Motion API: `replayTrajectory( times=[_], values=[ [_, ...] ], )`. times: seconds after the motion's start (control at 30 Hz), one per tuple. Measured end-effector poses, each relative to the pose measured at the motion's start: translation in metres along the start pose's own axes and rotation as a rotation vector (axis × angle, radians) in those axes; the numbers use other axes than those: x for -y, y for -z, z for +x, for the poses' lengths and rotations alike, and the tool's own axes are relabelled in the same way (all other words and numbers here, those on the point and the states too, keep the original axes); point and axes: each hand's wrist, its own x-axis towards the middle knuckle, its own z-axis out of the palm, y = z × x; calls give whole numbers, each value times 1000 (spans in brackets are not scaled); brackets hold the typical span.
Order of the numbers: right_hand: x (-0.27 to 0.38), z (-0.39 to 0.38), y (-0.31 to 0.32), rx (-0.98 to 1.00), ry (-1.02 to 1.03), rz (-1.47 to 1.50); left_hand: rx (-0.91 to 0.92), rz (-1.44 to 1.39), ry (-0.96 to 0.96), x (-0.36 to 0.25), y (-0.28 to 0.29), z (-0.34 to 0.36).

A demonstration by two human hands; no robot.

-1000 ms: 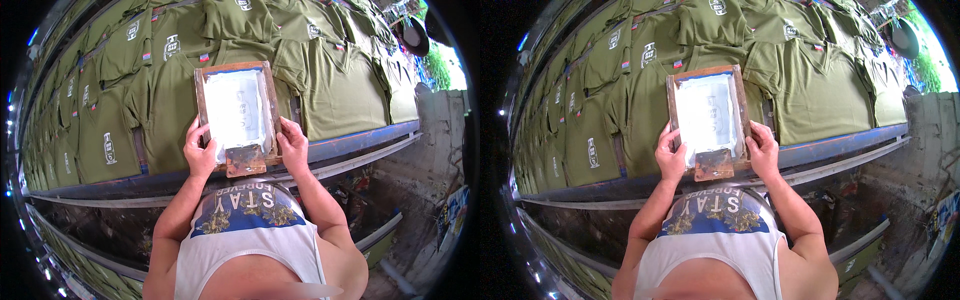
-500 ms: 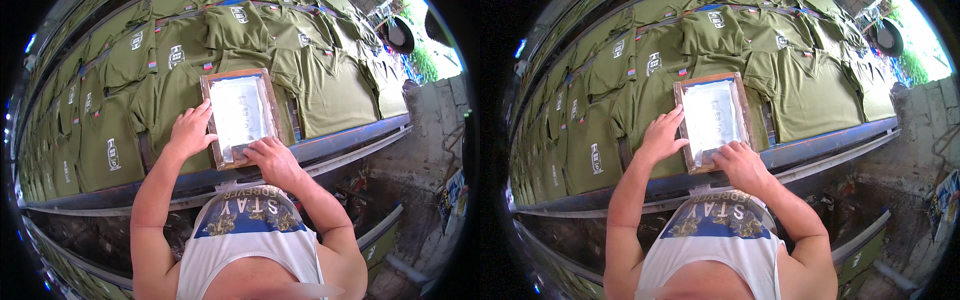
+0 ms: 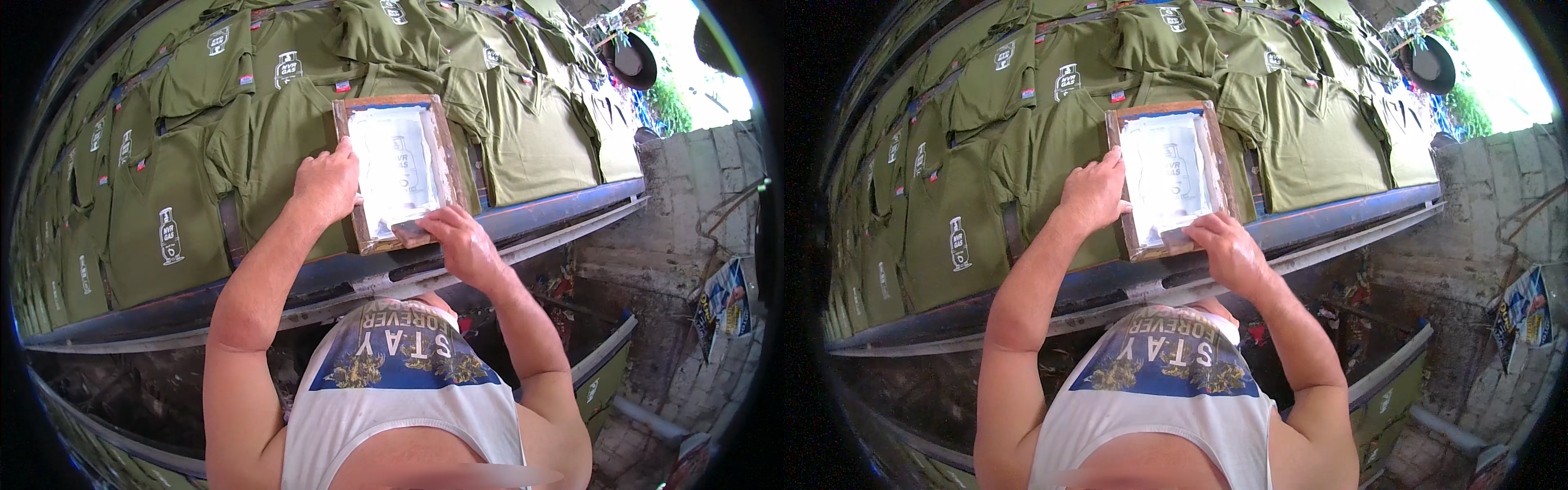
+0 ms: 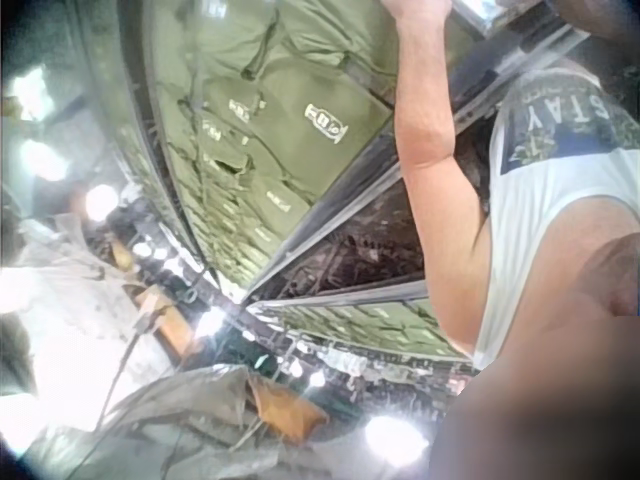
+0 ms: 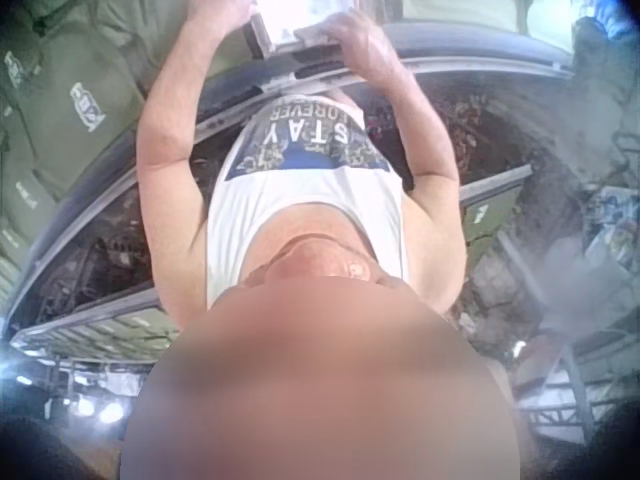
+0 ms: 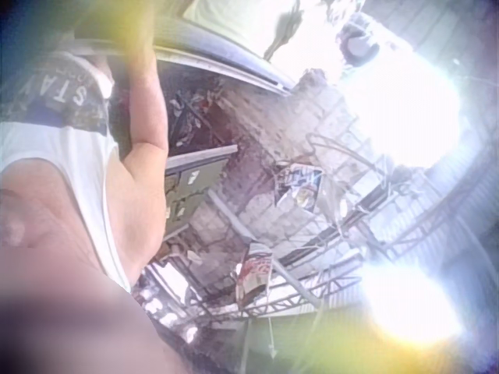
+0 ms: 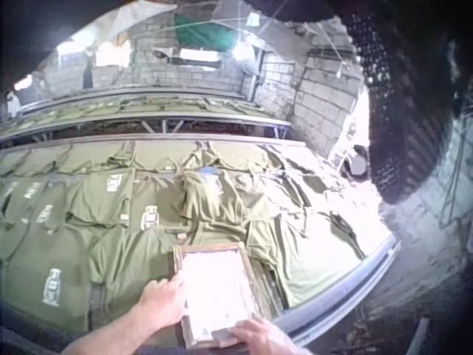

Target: The person uses a squeegee to press white ink through a screen-printing frame onto a green t-shirt. The person repeatedly wipes the squeegee and repositions the frame over the shirt while maintaining consistent pressure and motion.

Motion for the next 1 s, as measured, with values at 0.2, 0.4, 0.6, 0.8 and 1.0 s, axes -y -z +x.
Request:
replayTrajectory(
  times=[0.2,0.4,0.6,0.8,1.0],
  values=[
    [-11,2,-31,-111,50,-95,29,11,-6,-2,5,4],
    [-58,74,-19,-68,54,-77,13,-1,27,-8,7,4],
    [-83,158,7,-7,53,-57,20,2,50,-14,8,6],
    [-85,186,33,47,19,11,18,-25,85,-16,6,4],
    [-95,187,25,41,48,-23,-65,-25,64,-17,8,4]
  ],
)
